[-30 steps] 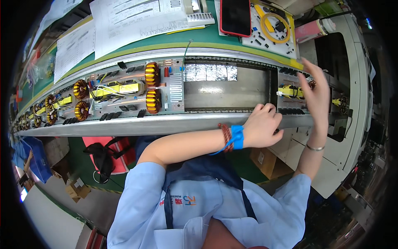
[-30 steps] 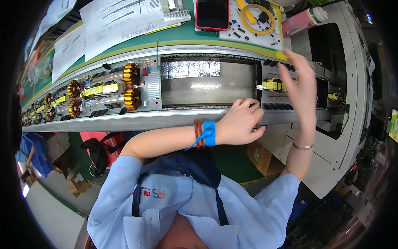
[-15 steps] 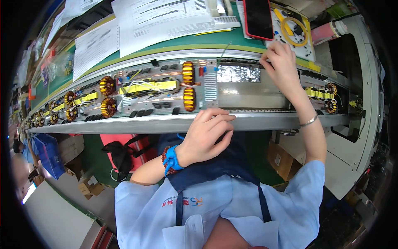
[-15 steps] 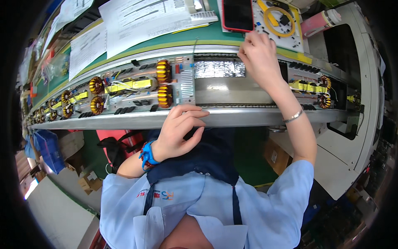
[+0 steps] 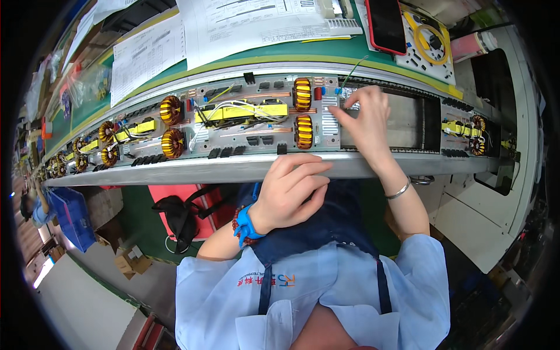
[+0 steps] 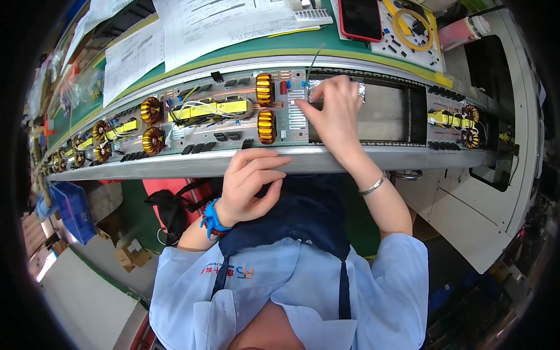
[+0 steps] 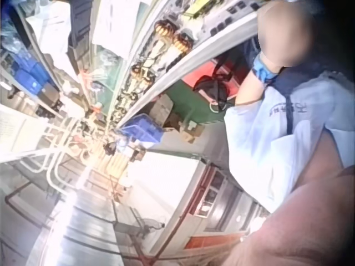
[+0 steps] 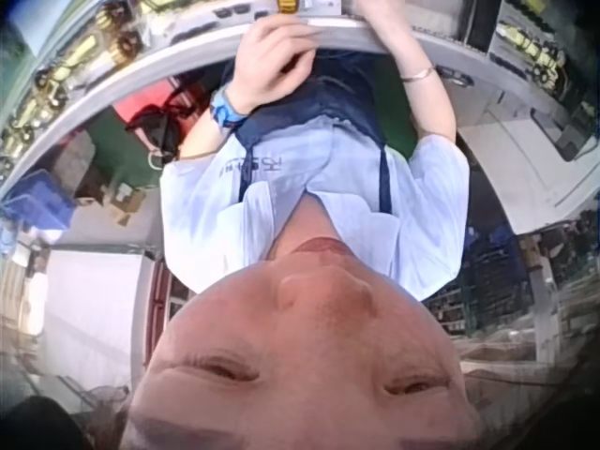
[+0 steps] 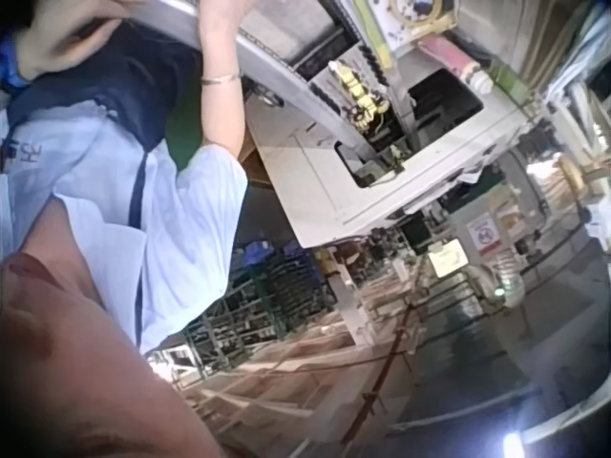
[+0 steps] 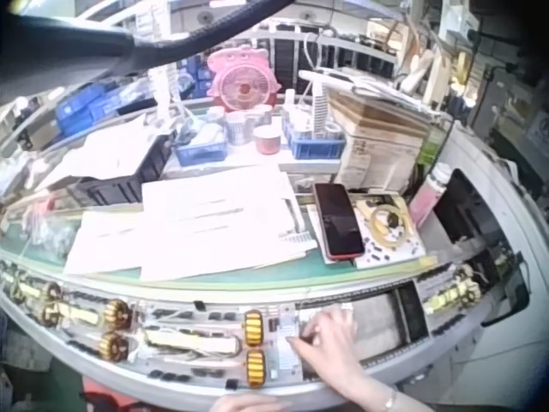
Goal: The person assembles electronic components on a long metal chassis by hand. They repeatedly pick up small black rectangular parts and insert them into slots along the chassis, which already contains yellow and brown coiled components. The person works methodically along the length of the chassis, handling the parts one at a time.
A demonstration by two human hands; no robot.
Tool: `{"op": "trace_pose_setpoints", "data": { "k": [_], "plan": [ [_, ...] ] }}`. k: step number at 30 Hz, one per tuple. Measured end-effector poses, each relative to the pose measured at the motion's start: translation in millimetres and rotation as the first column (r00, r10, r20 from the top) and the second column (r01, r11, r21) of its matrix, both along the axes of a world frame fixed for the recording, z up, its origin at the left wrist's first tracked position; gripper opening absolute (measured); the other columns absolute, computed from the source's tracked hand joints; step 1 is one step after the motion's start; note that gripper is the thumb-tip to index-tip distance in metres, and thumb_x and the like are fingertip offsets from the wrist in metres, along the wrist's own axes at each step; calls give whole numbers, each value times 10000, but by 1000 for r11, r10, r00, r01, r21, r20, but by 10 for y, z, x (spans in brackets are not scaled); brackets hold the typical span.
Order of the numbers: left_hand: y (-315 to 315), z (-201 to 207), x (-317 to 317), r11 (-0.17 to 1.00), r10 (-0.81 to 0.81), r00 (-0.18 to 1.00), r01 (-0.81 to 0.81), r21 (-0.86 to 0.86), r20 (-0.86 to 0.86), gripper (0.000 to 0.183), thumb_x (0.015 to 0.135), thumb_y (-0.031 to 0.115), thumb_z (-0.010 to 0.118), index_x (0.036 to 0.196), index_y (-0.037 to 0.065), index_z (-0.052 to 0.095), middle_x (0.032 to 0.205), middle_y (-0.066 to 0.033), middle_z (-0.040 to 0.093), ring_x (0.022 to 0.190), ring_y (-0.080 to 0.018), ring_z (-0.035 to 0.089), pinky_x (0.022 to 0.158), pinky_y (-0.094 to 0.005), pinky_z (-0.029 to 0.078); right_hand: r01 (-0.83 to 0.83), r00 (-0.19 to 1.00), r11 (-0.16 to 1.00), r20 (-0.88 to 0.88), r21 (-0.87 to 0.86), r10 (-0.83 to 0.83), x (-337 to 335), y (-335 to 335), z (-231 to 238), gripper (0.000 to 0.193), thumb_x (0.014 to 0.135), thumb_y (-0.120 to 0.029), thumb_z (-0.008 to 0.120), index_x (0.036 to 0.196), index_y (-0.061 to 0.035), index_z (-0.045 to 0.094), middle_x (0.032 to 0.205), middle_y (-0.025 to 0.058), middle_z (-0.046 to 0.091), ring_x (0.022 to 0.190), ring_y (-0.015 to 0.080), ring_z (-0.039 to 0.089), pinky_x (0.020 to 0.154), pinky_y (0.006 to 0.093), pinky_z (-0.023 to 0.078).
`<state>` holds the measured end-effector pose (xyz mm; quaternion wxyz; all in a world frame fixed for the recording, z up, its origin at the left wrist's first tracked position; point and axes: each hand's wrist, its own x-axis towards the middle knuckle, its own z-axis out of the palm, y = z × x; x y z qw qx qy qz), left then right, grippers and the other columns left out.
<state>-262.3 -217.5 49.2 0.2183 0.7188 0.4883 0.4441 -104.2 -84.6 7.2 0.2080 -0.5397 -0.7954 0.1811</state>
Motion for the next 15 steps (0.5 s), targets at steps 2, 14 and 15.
{"op": "trace_pose_setpoints", "data": {
  "k": [2, 14, 15],
  "plan": [
    [-61, -1, -76, 999, 40, 999, -40, -4, 0, 205, 678, -28, 682, 860, 47, 622, 1028, -93, 681, 972, -285, 609, 828, -365, 474, -13, 996, 999, -84, 40, 16, 95, 100, -59, 259, 761, -211, 742, 876, -42, 583, 953, 108, 555, 929, 260, 522, 829, 386, 410],
    [-422, -63, -569, 958, 286, 957, -285, 20, -57, 195, 684, -77, 628, 851, 23, 625, 993, -107, 697, 932, -294, 609, 827, -372, 476, -260, 965, 900, 57, 349, 257, -146, 241, 127, 343, 847, -93, 630, 1186, -113, 584, 836, 50, 605, 784, 235, 572, 705, 368, 431],
    [-422, -96, -614, 949, 315, 945, -312, 43, -89, 235, 660, -68, 667, 865, 42, 635, 982, -79, 689, 924, -273, 625, 776, -351, 486, -283, 959, 898, 109, 337, 261, -147, 189, 176, 355, 848, -100, 630, 1199, -117, 582, 840, 48, 600, 799, 230, 567, 712, 365, 426]
  ]
}}
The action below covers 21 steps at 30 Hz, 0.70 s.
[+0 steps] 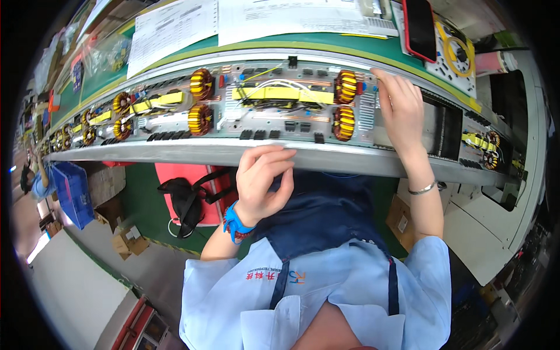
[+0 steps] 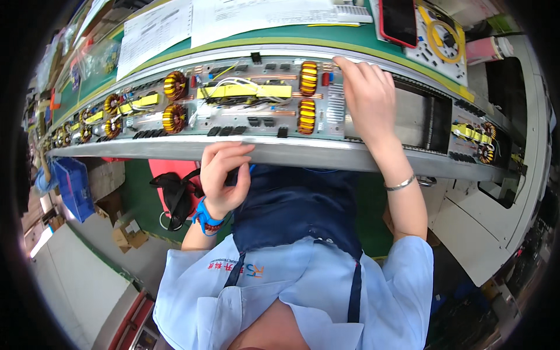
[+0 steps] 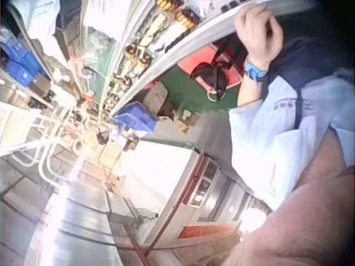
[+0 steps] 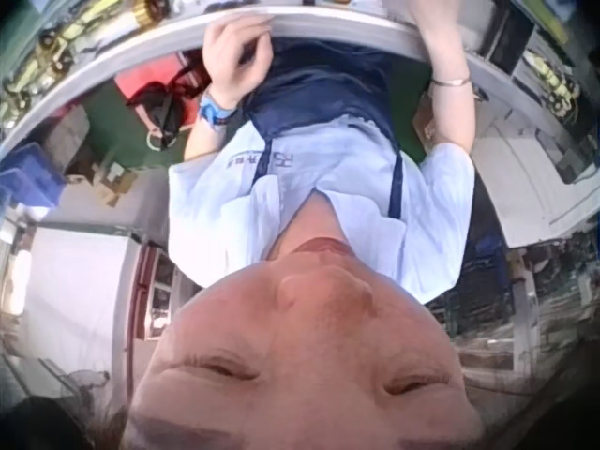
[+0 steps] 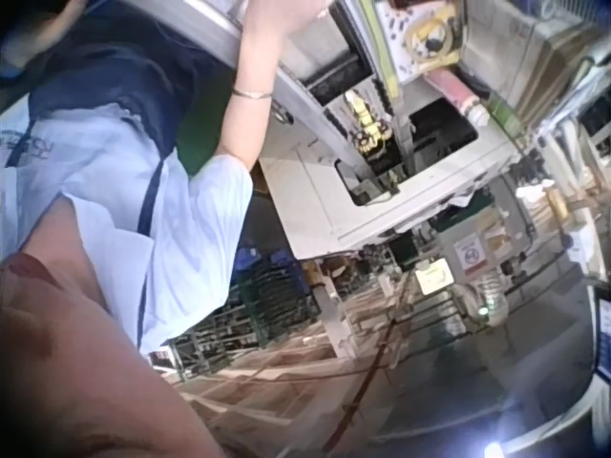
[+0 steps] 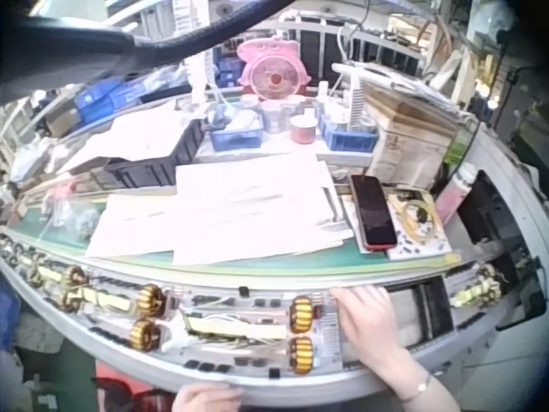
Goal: The person assembles electronic components on a long metal chassis by hand. They repeatedly pick up small black rectangular parts and insert them into slots along the chassis, which already contains yellow and brown coiled components. The person works methodically along the length of the chassis, handling the parts one at a time.
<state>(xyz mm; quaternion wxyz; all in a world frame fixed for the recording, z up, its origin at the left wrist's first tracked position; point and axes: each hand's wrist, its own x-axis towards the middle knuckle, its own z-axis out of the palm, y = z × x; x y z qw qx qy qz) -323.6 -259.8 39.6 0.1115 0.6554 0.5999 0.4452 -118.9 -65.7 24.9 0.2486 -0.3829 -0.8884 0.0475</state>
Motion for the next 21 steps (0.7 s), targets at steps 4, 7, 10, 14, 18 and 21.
{"op": "trace_pose_setpoints", "data": {
  "k": [4, 7, 10, 14, 18, 21],
  "plan": [
    [84, -41, -2, 995, -1, 993, -11, -94, -118, 275, 702, -26, 636, 969, 35, 611, 1168, -118, 641, 1061, -292, 574, 926, -395, 403, 24, 998, 996, 59, -85, -19, -4, -166, 196, 376, 856, -108, 621, 1228, -102, 573, 915, 60, 596, 876, 227, 550, 749, 353, 408],
    [257, -84, 51, 997, -28, 990, 18, -73, -139, 291, 724, 20, 615, 1014, 31, 601, 1198, -125, 620, 1064, -298, 573, 917, -410, 404, 32, 997, 996, 66, -86, -26, 83, -282, 346, 324, 853, -57, 600, 1177, -70, 592, 938, 70, 605, 873, 234, 556, 748, 344, 408],
    [341, -123, 55, 985, -78, 985, 53, -162, -153, 305, 733, 25, 602, 1038, 29, 595, 1209, -129, 611, 1077, -301, 572, 922, -420, 407, 43, 999, 992, 3, -115, -43, 128, -456, 434, 307, 817, 16, 592, 1116, -51, 618, 936, 80, 613, 847, 245, 566, 733, 342, 410],
    [176, -56, 38, 966, -148, 980, 115, -230, -130, 319, 724, 3, 604, 1041, 28, 593, 1203, -132, 613, 1089, -301, 576, 934, -419, 416, -46, 998, 980, -45, -194, 38, 210, -692, 406, 315, 760, 57, 598, 1058, -38, 643, 924, 101, 611, 829, 261, 577, 719, 354, 426],
    [-18, -76, -59, 997, -71, 987, 64, -53, -142, 314, 705, -38, 603, 1014, 19, 594, 1157, -147, 638, 1054, -307, 601, 919, -417, 432, -193, 980, 941, -90, -277, 175, -23, -947, 398, 349, 705, 54, 639, 1042, -34, 649, 924, 97, 611, 850, 262, 595, 732, 363, 462],
    [-185, -86, -214, 998, 61, 994, -62, -4, -95, 257, 707, -97, 574, 939, 10, 600, 1096, -155, 663, 984, -324, 614, 879, -399, 448, -264, 965, 945, -37, -196, 261, -172, -905, 368, 352, 707, 13, 657, 1056, -29, 644, 892, 90, 599, 800, 248, 592, 697, 355, 460]
  ]
}}
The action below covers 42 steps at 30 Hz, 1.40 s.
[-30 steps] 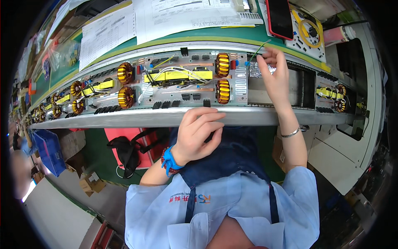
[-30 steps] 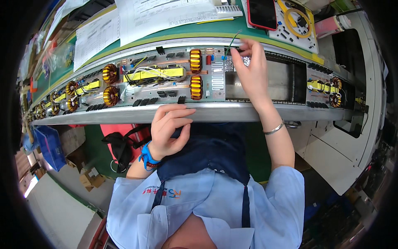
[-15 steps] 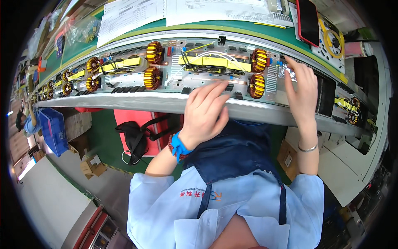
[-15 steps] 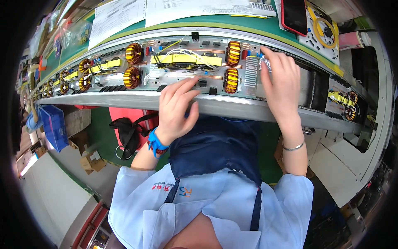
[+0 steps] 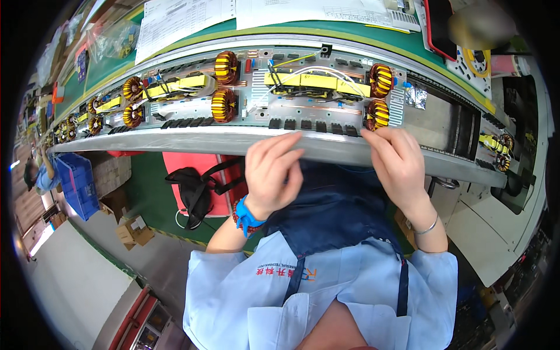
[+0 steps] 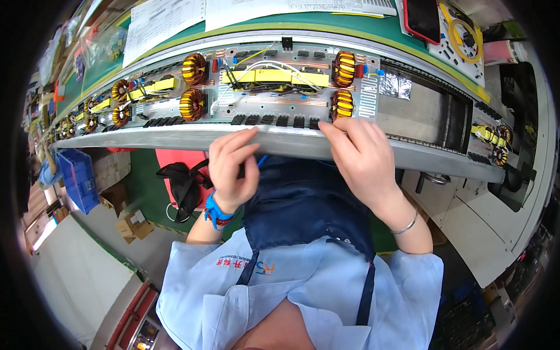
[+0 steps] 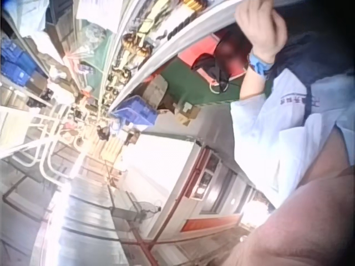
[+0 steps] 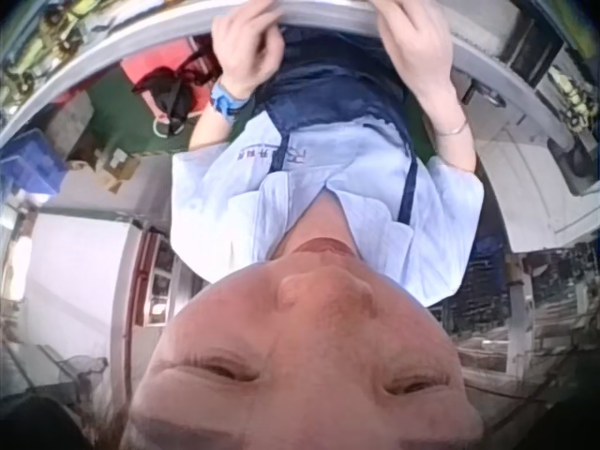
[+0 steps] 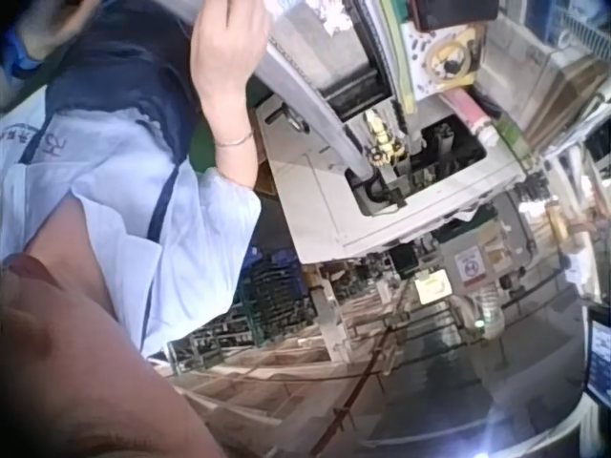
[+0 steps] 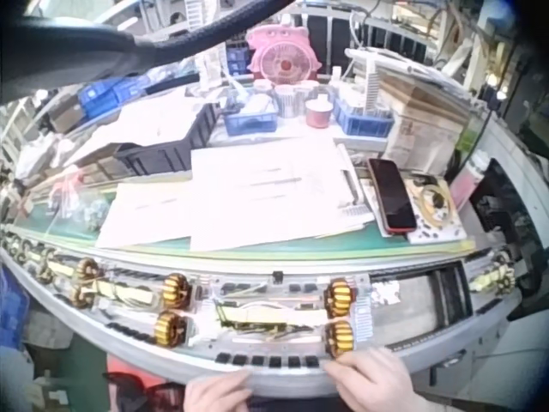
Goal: The person assembles electronic components on a long metal chassis by hand. They repeatedly pick up small black rectangular parts and insert them into slots along the chassis, which already contains yellow and brown coiled components. The person works methodically along the length of the chassis, handling the parts one at a time.
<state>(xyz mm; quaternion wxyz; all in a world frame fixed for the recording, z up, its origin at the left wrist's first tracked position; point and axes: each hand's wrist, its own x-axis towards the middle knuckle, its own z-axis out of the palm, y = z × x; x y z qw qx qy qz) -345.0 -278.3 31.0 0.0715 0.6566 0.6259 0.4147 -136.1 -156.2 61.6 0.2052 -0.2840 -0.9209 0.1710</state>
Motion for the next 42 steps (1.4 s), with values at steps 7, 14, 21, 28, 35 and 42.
{"op": "trace_pose_setpoints", "data": {
  "k": [7, 14, 21, 28, 35, 42],
  "plan": [
    [-168, -114, -129, 994, 95, 995, -97, 47, 33, 287, 659, -72, 618, 925, 38, 619, 1035, -107, 671, 898, -275, 621, 796, -365, 448, -311, 911, 916, 352, 252, 213, -394, 308, 76, 238, 712, -91, 630, 943, -39, 657, 725, 25, 478, 685, 153, 555, 586, 295, 444],
    [-254, -76, -148, 995, 84, 993, -87, 38, 77, 232, 717, -116, 588, 908, 14, 611, 1040, -133, 676, 916, -300, 615, 817, -371, 476, -484, 846, 769, 449, 418, 288, -579, 363, -25, 49, 652, -130, 613, 670, -84, 613, 760, 5, 480, 757, 141, 515, 613, 268, 424],
    [-383, -111, -183, 996, 88, 993, -89, 15, 83, 256, 709, -106, 597, 932, 20, 615, 1066, -135, 672, 944, -305, 611, 826, -370, 465, -639, 730, 629, 605, 442, 317, -585, 449, -57, 58, 605, -164, 607, 599, -111, 628, 768, -11, 478, 784, 137, 507, 614, 253, 414],
    [-185, -114, -134, 987, 143, 986, -148, -60, -82, 310, 683, -21, 628, 986, 46, 624, 1218, -110, 633, 1074, -292, 571, 926, -391, 377, -654, 705, 624, 645, 428, 296, -592, 433, -38, 60, 625, -151, 623, 594, -99, 627, 741, -3, 476, 763, 141, 521, 575, 253, 420],
    [-70, -114, -58, 997, 77, 986, -78, 0, -148, 298, 682, 7, 635, 972, 75, 623, 1241, -82, 630, 1113, -272, 562, 926, -362, 365, -624, 741, 634, 602, 456, 296, -599, 440, -46, 47, 638, -141, 626, 606, -108, 617, 730, -10, 471, 740, 128, 528, 557, 250, 413],
    [9, -147, 54, 1000, -8, 977, 6, -9, -212, 239, 679, 49, 655, 912, 92, 631, 1214, -51, 646, 1068, -219, 579, 909, -346, 373, -464, 859, 797, 415, 387, 299, -461, 371, 138, 102, 659, -119, 640, 744, -67, 617, 752, 15, 493, 743, 140, 554, 569, 265, 442]
  ]
}}
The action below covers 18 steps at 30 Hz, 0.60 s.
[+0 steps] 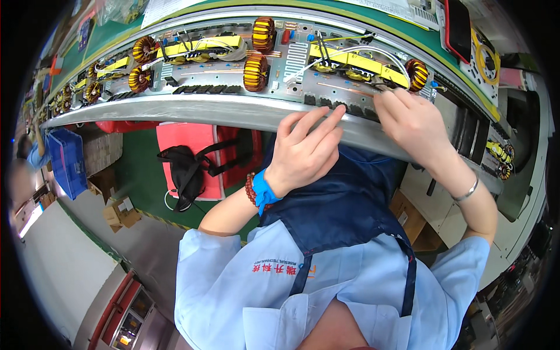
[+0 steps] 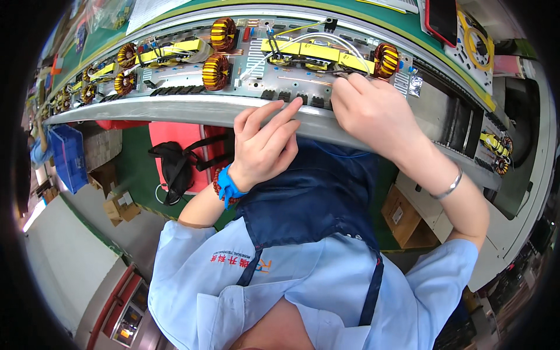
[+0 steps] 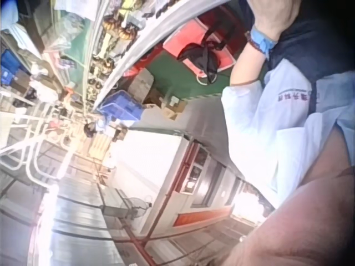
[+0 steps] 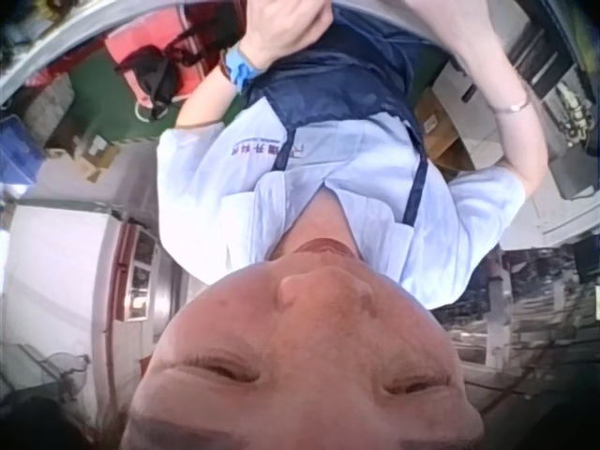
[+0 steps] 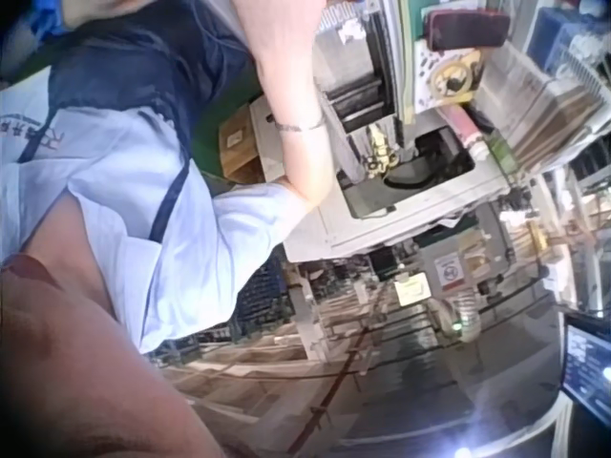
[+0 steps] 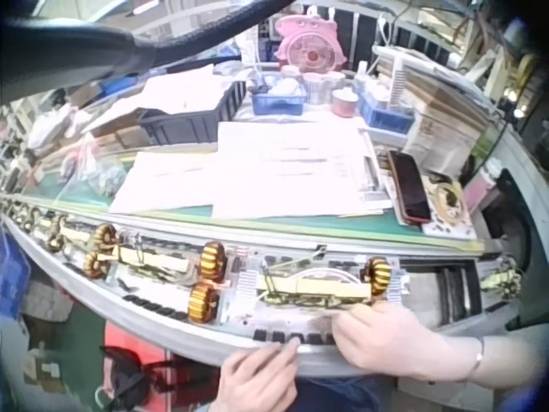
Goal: The person assembles electronic components on a long metal chassis by hand. They repeatedly pick up small black rectangular parts and insert them into slots along the chassis, which already contains yellow and brown coiled components. The person works methodically along the length of the chassis, handling the parts one at a time.
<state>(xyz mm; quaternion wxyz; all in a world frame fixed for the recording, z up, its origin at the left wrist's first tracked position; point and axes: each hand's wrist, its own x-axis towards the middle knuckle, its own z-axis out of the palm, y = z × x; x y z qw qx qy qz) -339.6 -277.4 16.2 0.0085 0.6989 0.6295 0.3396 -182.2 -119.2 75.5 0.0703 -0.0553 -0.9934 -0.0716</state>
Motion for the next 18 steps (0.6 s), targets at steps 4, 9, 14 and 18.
{"op": "trace_pose_setpoints", "data": {
  "k": [4, 9, 14, 18],
  "plan": [
    [61, 0, 24, 1000, 14, 1000, -13, 23, -21, 234, 667, 51, 659, 895, 93, 627, 1174, -45, 660, 1005, -206, 594, 885, -341, 381, 151, 956, 947, -203, -282, -213, 237, -85, 200, 177, 648, -45, 680, 805, -49, 598, 809, 34, 556, 796, 184, 587, 581, 301, 458],
    [83, 16, 65, 999, -10, 999, 11, 34, -41, 236, 645, 37, 661, 871, 90, 620, 1110, -35, 675, 911, -192, 596, 846, -340, 383, 352, 879, 857, -180, -377, -441, 474, -160, 88, 256, 756, -6, 675, 992, -67, 595, 935, 26, 656, 930, 222, 598, 788, 356, 392],
    [96, 61, 65, 1000, -10, 1000, 10, 18, -28, 245, 645, 26, 661, 881, 84, 625, 1105, -30, 677, 918, -197, 591, 839, -339, 374, 431, 852, 845, -164, -316, -496, 393, -324, -103, 247, 783, -59, 655, 1022, -83, 601, 949, -15, 663, 1025, 172, 569, 841, 334, 321],
    [98, 109, 60, 1000, -12, 1000, 12, 4, -19, 255, 652, 20, 660, 897, 84, 629, 1108, -34, 677, 940, -202, 592, 852, -341, 369, 442, 860, 853, -138, -278, -491, 303, -334, -174, 263, 795, -81, 613, 1056, -57, 589, 896, 2, 655, 1040, 168, 541, 867, 339, 289]
  ]
}}
